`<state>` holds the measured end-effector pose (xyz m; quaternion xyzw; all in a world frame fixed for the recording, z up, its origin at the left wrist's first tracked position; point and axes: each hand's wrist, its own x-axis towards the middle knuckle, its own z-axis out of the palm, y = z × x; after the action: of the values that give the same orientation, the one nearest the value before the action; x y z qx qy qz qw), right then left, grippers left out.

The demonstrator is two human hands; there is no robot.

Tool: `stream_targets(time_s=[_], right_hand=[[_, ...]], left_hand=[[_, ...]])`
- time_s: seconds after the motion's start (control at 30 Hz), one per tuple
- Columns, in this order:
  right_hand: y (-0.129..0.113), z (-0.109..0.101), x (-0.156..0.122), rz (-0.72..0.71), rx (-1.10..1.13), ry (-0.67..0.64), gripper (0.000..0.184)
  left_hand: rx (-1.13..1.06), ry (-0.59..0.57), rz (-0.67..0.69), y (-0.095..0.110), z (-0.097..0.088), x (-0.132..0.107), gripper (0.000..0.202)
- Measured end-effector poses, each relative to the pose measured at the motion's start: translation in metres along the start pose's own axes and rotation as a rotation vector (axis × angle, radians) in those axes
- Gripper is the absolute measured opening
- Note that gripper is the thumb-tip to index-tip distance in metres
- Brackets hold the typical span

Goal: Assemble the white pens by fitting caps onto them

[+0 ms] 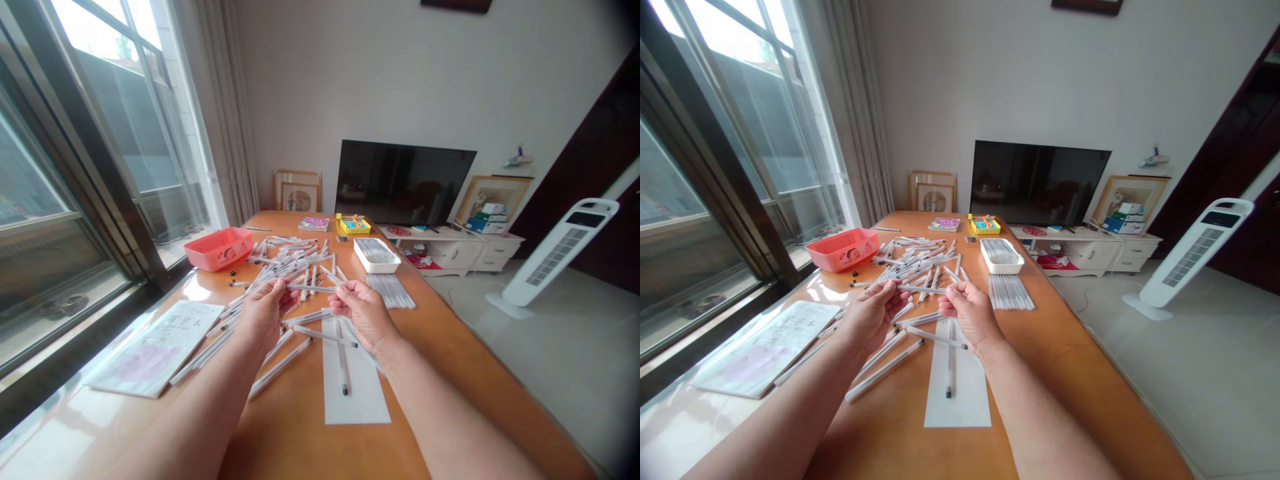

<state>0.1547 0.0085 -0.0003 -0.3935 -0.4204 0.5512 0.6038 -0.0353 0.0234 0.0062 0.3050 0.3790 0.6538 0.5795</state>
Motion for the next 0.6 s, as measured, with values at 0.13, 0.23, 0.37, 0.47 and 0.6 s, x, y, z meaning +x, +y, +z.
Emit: stream_targets(time_s=[0.13, 0.23, 0.37, 0.47, 0.6], right_hand=[[0.0003, 0.0014, -0.0013, -0.028, 0.015, 0.020, 0.028], [0.0001, 0.0018, -0.0018, -0.046, -0.002, 0.022, 0.028], [0.0013, 0.0018, -0.0023, -0.044, -0.035, 0.010, 0.030], [0.0021, 0.0019, -0.0027, -0.038, -0.020, 0.006, 0.031], [0.0012, 0.0026, -0.0030, -0.026, -0.020, 0.001, 0.031]], left_hand=[[-0.019, 0.004, -0.010, -0.0007, 0.0018, -0.0022, 0.009], [-0.014, 0.008, -0.012, -0.0003, 0.0036, -0.0042, 0.011], [-0.005, 0.009, 0.030, 0.0015, 0.0043, -0.0060, 0.017], [-0.004, 0.001, 0.029, 0.0015, 0.0030, -0.0057, 0.018], [0.000, -0.008, 0.004, -0.0013, -0.0004, -0.0014, 0.018]])
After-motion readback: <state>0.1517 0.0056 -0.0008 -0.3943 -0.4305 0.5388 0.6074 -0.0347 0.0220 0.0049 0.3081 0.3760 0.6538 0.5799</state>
